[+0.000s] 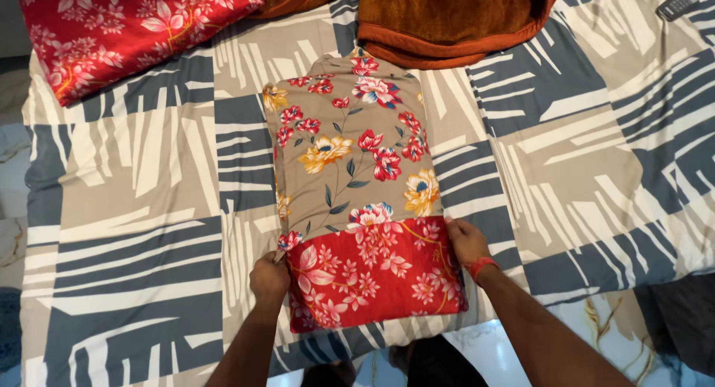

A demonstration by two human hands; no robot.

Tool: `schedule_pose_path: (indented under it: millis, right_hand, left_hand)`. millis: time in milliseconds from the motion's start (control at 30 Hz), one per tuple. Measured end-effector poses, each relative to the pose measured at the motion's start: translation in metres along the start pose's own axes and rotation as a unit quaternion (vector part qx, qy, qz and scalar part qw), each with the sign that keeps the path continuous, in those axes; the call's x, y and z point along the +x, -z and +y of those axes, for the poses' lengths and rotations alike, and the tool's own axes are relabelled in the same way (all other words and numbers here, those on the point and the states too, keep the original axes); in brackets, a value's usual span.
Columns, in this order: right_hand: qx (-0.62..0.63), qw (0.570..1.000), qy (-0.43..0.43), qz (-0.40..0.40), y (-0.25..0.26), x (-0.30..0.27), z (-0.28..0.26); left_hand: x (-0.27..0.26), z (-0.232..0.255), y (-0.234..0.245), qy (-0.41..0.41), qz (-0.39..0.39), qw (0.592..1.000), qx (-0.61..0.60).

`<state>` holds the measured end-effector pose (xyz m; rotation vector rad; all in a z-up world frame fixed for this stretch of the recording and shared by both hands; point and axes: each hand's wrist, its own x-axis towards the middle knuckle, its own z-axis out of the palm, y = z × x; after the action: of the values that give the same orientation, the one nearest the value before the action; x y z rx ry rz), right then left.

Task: The person places pillows into floral pillowcases on a bed. They insert the pillows, adjust the covers, and arrange the finished pillows on the bed.

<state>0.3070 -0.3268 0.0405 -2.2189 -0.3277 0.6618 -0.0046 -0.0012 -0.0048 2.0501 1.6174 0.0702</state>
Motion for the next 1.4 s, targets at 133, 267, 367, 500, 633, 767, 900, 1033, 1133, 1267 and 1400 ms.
schedule_pose_path:
  millis: [133,267,367,500,633,767,900,1033,1133,1267,1400]
  right_hand:
    - [0.129,0.967,-0.145,-0.163,-0.003,-0.032,-0.035]
    - [0.386,0.896,-0.135,-0.173,-0.005,-0.063,-0.101]
    - [0.592,0.754,-0.037,-0.283,0.007,-0.072,-0.154]
    - [0.698,0.645,0.031,-0.309,0.004,-0.051,-0.213]
    - [0.585,0.742,-0.048,-0.323,0.005,-0.016,-0.207]
    - [0.082,0.978,-0.12,-0.147,-0.02,-0.005,-0.113]
    - [0.274,0.936,-0.146,-0.169,-0.033,0.005,-0.013]
    - [0.182,0.964,-0.193,-0.012,-0.03,0.029,0.017]
    - [0.011,0.992,-0.122,0.039,-0.03,0.033,0.009]
    - [0.043,0.98,-0.191,-0.027,-0.024,0.026,-0.009]
    - [0.206,0.931,-0.231,-0.192,-0.019,0.029,-0.005]
  left_hand:
    - [-0.001,-0.013,-0.009,0.013,-0.037,0.995,-0.094]
    - [-0.013,-0.009,0.003,0.045,-0.13,0.944,-0.3]
    - [-0.031,0.017,0.027,0.174,-0.307,0.74,-0.573]
    - [-0.049,0.057,0.042,0.143,-0.404,0.544,-0.722]
    - [-0.062,0.036,0.039,0.101,-0.356,0.557,-0.743]
    - [-0.063,-0.022,0.0,0.085,-0.285,0.658,-0.692]
    - [-0.062,-0.07,-0.036,0.047,-0.216,0.765,-0.605]
    - [-0.055,-0.094,-0.035,0.097,-0.21,0.794,-0.562]
    - [-0.045,-0.093,-0.019,0.06,-0.15,0.904,-0.397]
    - [-0.051,-0.07,0.015,0.07,-0.121,0.922,-0.361]
    - [-0.048,-0.052,0.023,0.085,-0.132,0.925,-0.347]
